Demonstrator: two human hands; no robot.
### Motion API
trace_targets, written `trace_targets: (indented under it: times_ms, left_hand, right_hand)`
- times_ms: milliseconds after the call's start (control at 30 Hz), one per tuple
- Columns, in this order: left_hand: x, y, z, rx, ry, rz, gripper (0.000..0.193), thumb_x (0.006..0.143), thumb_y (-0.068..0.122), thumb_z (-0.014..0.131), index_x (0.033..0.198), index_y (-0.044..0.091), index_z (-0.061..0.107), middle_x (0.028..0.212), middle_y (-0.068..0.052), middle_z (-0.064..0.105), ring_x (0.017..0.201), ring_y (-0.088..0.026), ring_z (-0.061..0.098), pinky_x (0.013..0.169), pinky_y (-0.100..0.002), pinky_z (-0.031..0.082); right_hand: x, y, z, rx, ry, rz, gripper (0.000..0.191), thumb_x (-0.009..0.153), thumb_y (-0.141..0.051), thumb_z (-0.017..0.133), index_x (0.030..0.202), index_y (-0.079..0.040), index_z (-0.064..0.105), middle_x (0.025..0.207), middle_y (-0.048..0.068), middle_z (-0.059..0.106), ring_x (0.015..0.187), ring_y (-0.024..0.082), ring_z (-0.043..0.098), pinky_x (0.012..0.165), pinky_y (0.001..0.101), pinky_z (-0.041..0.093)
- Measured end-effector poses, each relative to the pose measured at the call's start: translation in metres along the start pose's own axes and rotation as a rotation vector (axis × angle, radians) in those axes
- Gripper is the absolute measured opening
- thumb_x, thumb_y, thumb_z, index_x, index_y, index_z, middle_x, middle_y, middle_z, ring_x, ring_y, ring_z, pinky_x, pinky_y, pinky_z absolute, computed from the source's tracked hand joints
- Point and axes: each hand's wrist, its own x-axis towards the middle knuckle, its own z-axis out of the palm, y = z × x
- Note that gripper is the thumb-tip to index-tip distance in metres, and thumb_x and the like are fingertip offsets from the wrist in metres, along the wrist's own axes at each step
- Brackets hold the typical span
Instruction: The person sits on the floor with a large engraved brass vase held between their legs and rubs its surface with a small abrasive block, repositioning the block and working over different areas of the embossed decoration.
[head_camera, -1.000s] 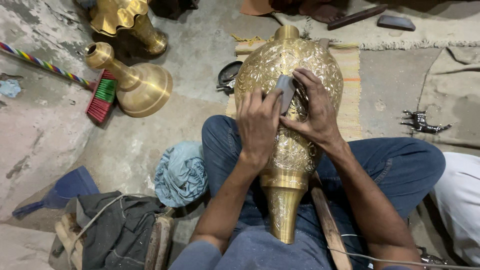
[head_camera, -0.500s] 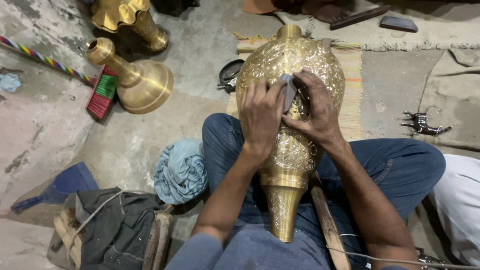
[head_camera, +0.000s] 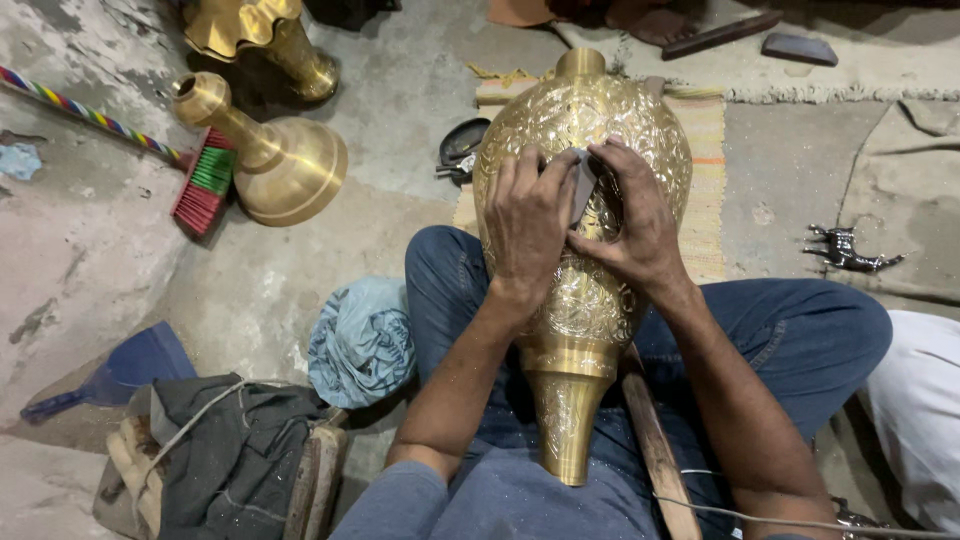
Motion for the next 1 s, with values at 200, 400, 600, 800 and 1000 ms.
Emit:
trace_targets:
  times_ms: [200, 400, 600, 800, 1000]
  left_hand:
    - [-0.017, 0.001, -0.011, -0.036, -0.065, -0.047, 0.027, 0.093, 0.023, 0.079, 0.119, 0.014, 0.076, 0.112, -0.010, 0.071, 0.097, -0.022, 0.066, 0.088, -0.038, 0.057]
    - [-0.001, 0.000, -0.001, 0.002, 0.000, 0.001, 0.027, 0.094, 0.023, 0.079, 0.119, 0.012, 0.076, 0.113, -0.011, 0.072, 0.100, -0.024, 0.068, 0.085, -0.036, 0.057]
    - [-0.016, -0.004, -0.003, 0.000, -0.050, -0.031, 0.025, 0.094, 0.023, 0.080, 0.117, 0.013, 0.077, 0.112, -0.012, 0.071, 0.100, -0.025, 0.068, 0.087, -0.037, 0.057]
    - [-0.008, 0.001, -0.003, 0.011, 0.052, 0.008, 0.026, 0.091, 0.023, 0.079, 0.116, 0.015, 0.077, 0.120, -0.013, 0.072, 0.101, -0.024, 0.068, 0.088, -0.038, 0.057]
    - [-0.008, 0.004, -0.013, -0.010, -0.001, -0.025, 0.022, 0.096, 0.025, 0.079, 0.115, 0.014, 0.077, 0.115, -0.012, 0.070, 0.101, -0.024, 0.066, 0.088, -0.038, 0.056]
  right_hand:
    - [0.000, -0.002, -0.002, 0.011, 0.001, 0.012, 0.103, 0.070, -0.028, 0.095, 0.154, -0.006, 0.040, 0.154, 0.019, 0.050, 0.151, 0.036, 0.044, 0.128, 0.0501, 0.039]
    - [0.000, 0.004, 0.002, 0.013, -0.004, 0.011, 0.103, 0.070, -0.032, 0.095, 0.154, -0.007, 0.040, 0.153, 0.019, 0.050, 0.148, 0.035, 0.045, 0.128, 0.0494, 0.039]
    - [-0.001, 0.006, 0.006, 0.010, 0.028, -0.003, 0.104, 0.073, -0.036, 0.096, 0.156, -0.008, 0.039, 0.156, 0.019, 0.049, 0.149, 0.034, 0.045, 0.129, 0.0499, 0.038]
    - [-0.002, 0.005, 0.002, 0.010, -0.004, -0.009, 0.105, 0.070, -0.031, 0.096, 0.156, -0.008, 0.039, 0.157, 0.017, 0.049, 0.152, 0.035, 0.042, 0.131, 0.0500, 0.036]
    - [0.003, -0.003, -0.001, 0.014, 0.008, -0.024, 0.106, 0.069, -0.029, 0.097, 0.155, -0.006, 0.039, 0.155, 0.017, 0.049, 0.151, 0.035, 0.043, 0.130, 0.0495, 0.037]
